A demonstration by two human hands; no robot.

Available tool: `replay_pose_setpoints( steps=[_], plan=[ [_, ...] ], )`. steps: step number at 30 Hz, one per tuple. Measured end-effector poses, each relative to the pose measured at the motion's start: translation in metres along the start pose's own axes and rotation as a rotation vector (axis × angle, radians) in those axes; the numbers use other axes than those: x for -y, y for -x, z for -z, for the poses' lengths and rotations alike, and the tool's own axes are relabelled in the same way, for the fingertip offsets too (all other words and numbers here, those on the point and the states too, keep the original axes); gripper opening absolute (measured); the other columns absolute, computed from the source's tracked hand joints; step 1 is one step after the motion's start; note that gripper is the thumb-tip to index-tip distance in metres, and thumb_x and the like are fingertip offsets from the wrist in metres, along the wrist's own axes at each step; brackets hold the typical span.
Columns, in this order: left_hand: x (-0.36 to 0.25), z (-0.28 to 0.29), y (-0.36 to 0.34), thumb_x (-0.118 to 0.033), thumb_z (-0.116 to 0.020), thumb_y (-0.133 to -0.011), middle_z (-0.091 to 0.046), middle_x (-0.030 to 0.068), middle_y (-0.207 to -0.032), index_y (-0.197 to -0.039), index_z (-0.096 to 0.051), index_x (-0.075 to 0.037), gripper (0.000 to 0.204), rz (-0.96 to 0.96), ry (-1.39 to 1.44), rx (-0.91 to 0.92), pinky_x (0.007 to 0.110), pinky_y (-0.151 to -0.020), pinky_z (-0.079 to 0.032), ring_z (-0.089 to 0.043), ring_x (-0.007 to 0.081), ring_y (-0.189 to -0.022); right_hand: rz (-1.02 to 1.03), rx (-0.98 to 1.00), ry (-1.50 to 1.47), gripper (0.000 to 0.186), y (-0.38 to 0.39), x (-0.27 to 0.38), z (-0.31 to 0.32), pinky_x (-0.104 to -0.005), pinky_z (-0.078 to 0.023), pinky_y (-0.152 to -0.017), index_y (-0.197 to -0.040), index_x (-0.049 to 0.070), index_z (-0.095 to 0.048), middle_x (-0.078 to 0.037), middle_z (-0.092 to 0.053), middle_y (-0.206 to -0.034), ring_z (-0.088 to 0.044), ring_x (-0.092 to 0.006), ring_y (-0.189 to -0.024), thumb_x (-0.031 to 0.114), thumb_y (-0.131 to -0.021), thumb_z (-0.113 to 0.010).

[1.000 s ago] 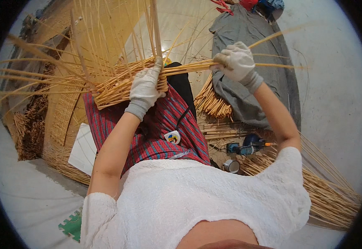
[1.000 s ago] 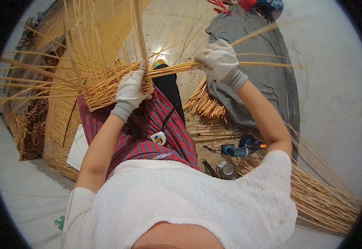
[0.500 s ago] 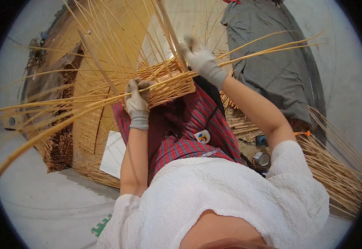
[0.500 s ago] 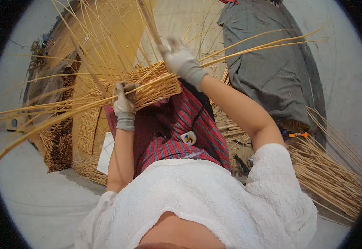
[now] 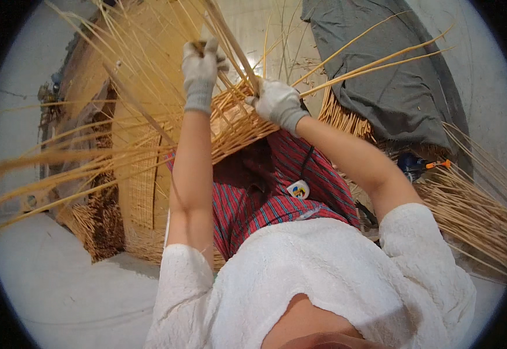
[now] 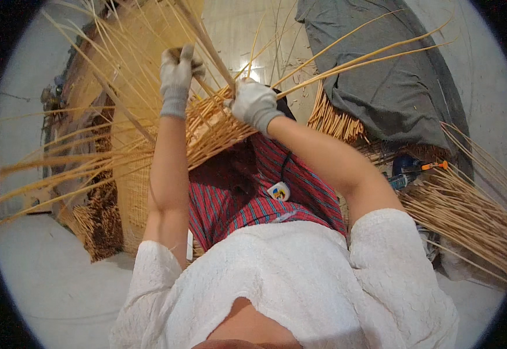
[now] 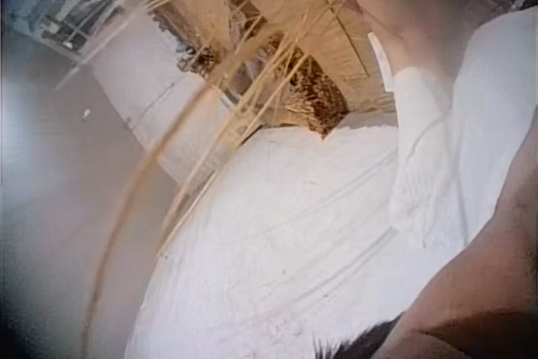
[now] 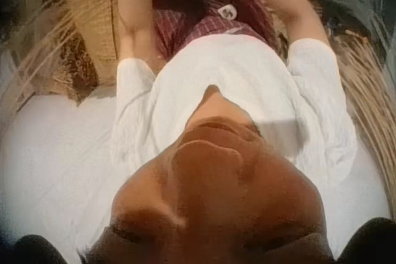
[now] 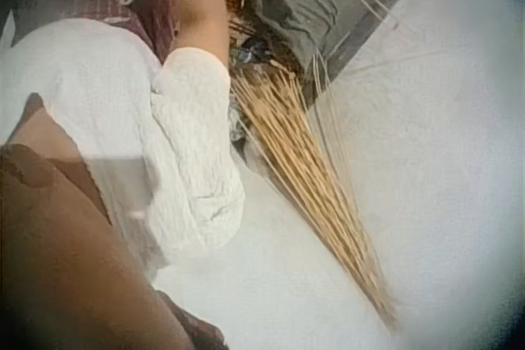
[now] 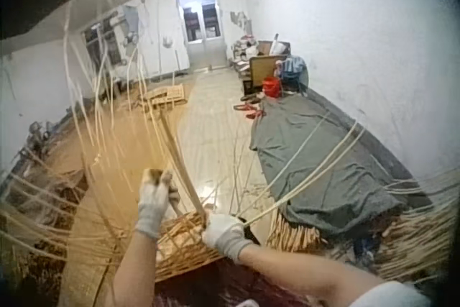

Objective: Weaving a wicker basket using long straw reeds and measuring with a tape.

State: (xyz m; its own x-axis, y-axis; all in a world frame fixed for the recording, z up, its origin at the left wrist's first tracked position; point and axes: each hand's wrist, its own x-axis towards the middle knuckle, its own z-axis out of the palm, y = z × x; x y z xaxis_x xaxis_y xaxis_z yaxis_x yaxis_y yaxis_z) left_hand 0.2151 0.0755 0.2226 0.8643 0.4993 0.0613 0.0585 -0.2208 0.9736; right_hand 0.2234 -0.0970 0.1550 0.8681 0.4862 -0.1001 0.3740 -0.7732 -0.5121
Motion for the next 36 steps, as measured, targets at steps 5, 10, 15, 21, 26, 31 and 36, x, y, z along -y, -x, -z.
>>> replay_pose_setpoints(
  steps=[5,10,15,21,26,31,36],
  plan=[
    [0.017,-0.054,-0.057,-0.078,-0.043,-0.09,-0.055,0.0308,-0.132,-0.146,-0.033,0.012,0.107,0.101,0.744,0.451,0.05,-0.102,-0.054,-0.062,0.0408,-0.116,-0.049,-0.171,-0.072,0.037,-0.007,-0.001,-0.021,-0.0464,-0.054,-0.09,-0.123,0.011,-0.063,-0.018,-0.07,-0.115,-0.067,-0.0367,-0.108,0.031,-0.093,-0.061],
    [0.026,-0.048,-0.016,-0.064,-0.064,-0.09,-0.054,0.0231,-0.135,-0.155,-0.031,0.0,0.097,-0.078,0.221,0.237,0.041,-0.109,-0.046,-0.053,0.0322,-0.129,-0.14,0.079,-0.066,0.034,-0.025,0.003,0.0,-0.043,-0.056,-0.091,-0.119,0.011,-0.07,-0.018,-0.071,-0.12,-0.068,-0.0354,-0.112,0.02,-0.089,-0.058],
    [0.041,0.028,0.128,-0.041,-0.083,-0.078,-0.056,0.0153,-0.142,-0.156,-0.036,-0.014,0.096,-0.513,-0.705,-0.199,0.051,-0.116,-0.036,-0.056,0.0336,-0.129,-0.147,0.055,-0.029,0.059,-0.006,0.004,0.012,-0.0437,-0.054,-0.095,-0.139,0.01,-0.057,-0.023,-0.064,-0.13,-0.064,-0.036,-0.12,0.039,-0.088,-0.068],
    [0.094,0.041,0.179,-0.033,-0.082,-0.074,-0.056,0.0081,-0.144,-0.158,-0.031,-0.018,0.1,-0.398,-1.349,0.059,0.064,-0.124,-0.006,-0.056,0.0276,-0.13,0.689,-0.326,0.316,0.093,0.054,-0.011,-0.031,-0.0534,-0.028,-0.117,-0.158,0.024,-0.033,-0.018,-0.051,-0.145,-0.045,-0.0357,-0.139,0.05,-0.081,-0.076],
    [0.099,0.03,0.162,-0.026,-0.083,-0.071,-0.058,0.0093,-0.137,-0.158,-0.031,-0.02,0.102,-0.395,-1.155,0.054,0.05,-0.115,-0.034,-0.06,0.0298,-0.122,0.594,-0.268,0.564,0.064,0.052,0.002,-0.038,-0.056,-0.027,-0.114,-0.14,0.028,-0.055,-0.008,-0.061,-0.117,-0.057,-0.0276,-0.118,0.044,-0.081,-0.074],
    [0.086,0.033,0.201,-0.02,-0.087,-0.069,-0.057,0.0115,-0.135,-0.15,-0.047,-0.019,0.09,-0.593,-1.042,-0.058,0.045,-0.111,-0.039,-0.056,0.032,-0.122,0.511,-0.149,0.522,0.063,0.072,0.008,-0.019,-0.0569,-0.024,-0.116,-0.136,0.028,-0.056,-0.004,-0.059,-0.114,-0.056,-0.0243,-0.121,0.043,-0.078,-0.077],
    [0.096,0.071,0.248,-0.025,-0.088,-0.076,-0.057,0.0138,-0.135,-0.135,-0.059,-0.011,0.068,-0.527,-0.818,-0.578,0.046,-0.112,-0.039,-0.052,0.0344,-0.129,0.625,-0.44,-0.07,0.076,0.105,0.039,-0.003,-0.0473,-0.035,-0.114,-0.141,0.012,-0.054,-0.011,-0.058,-0.133,-0.052,-0.0309,-0.131,0.035,-0.075,-0.084]
  ],
)
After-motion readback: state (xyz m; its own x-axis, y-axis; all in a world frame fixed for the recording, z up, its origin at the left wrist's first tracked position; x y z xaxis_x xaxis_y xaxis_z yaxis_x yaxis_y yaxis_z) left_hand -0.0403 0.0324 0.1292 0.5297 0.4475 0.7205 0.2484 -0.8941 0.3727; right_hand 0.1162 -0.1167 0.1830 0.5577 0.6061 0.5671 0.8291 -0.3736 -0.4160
